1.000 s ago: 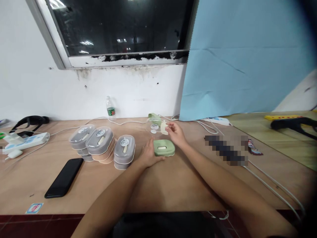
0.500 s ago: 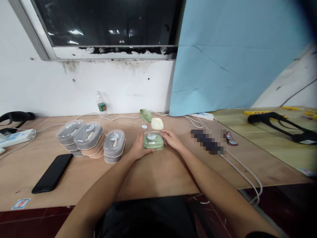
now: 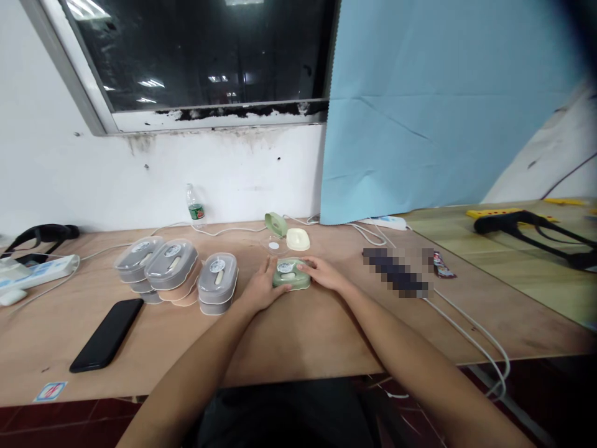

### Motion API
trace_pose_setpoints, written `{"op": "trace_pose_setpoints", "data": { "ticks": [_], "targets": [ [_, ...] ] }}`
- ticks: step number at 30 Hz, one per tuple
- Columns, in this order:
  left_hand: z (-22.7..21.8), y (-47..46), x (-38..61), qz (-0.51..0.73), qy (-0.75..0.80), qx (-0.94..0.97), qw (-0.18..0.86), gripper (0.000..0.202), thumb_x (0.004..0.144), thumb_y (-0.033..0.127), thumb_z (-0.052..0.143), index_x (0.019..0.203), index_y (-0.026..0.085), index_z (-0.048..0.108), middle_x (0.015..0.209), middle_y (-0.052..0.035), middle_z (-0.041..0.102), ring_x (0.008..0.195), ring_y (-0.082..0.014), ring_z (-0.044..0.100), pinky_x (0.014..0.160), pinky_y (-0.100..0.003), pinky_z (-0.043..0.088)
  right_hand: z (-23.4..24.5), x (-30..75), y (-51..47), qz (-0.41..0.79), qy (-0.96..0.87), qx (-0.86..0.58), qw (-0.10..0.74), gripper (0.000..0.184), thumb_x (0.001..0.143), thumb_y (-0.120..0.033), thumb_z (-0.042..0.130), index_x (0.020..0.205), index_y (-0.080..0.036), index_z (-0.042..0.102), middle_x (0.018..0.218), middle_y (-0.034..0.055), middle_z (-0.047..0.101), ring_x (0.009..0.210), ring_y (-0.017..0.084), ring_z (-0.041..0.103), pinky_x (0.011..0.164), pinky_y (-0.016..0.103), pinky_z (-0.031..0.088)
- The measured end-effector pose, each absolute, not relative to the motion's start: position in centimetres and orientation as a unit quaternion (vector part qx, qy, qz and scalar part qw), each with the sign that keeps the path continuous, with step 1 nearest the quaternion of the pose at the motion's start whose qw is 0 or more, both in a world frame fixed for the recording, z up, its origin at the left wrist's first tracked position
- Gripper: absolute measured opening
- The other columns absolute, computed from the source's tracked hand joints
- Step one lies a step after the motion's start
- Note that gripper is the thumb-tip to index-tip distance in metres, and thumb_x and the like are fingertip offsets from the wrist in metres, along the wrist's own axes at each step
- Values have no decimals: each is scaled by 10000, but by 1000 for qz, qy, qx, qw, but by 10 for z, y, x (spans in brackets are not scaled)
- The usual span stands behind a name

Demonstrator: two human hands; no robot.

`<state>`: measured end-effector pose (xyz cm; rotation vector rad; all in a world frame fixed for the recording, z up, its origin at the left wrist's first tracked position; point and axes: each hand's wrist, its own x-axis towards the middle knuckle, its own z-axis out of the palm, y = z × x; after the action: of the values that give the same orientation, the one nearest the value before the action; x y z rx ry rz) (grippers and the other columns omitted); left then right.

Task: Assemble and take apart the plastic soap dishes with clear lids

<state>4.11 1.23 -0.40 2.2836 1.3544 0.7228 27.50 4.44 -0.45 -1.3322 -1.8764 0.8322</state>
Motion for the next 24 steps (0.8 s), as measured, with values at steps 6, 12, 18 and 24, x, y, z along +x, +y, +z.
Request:
{"op": "trace_pose_setpoints", "data": {
  "ticks": [6,12,18,24],
  "targets": [
    [-8,16,40,299,436,822,212,888,652,403,763,1397,173,338,1444,-163,371,1347,-302,361,1076,-434,353,-5,278,48,299,-744,-497,331,491,822,-532,577,1123,-155,668,939,68,710,746,178,606,686,288,470],
    [-1,9,46,324,459,813,157,809,633,304,751,1348,190,389,1333,-130,480,1236,-292,461,1042,-426,393,1,281,48,322,-743,-484,332,442,825,-540,572,1042,-173,689,961,56,710,814,190,623,738,297,480],
    [6,1,59,426,467,772,64,767,718,304,684,1392,202,330,1387,-136,398,1304,-288,387,1097,-414,325,7,260,39,517,-562,-495,414,447,841,-575,514,1032,-176,582,758,54,669,543,136,597,462,228,464],
    [-6,10,57,428,509,734,137,1210,614,585,747,1471,150,13,1521,-213,214,1409,-365,214,1116,-506,267,39,244,50,493,-456,-431,603,395,749,-464,666,1030,-226,524,630,-42,586,421,98,505,377,211,442]
  ]
}}
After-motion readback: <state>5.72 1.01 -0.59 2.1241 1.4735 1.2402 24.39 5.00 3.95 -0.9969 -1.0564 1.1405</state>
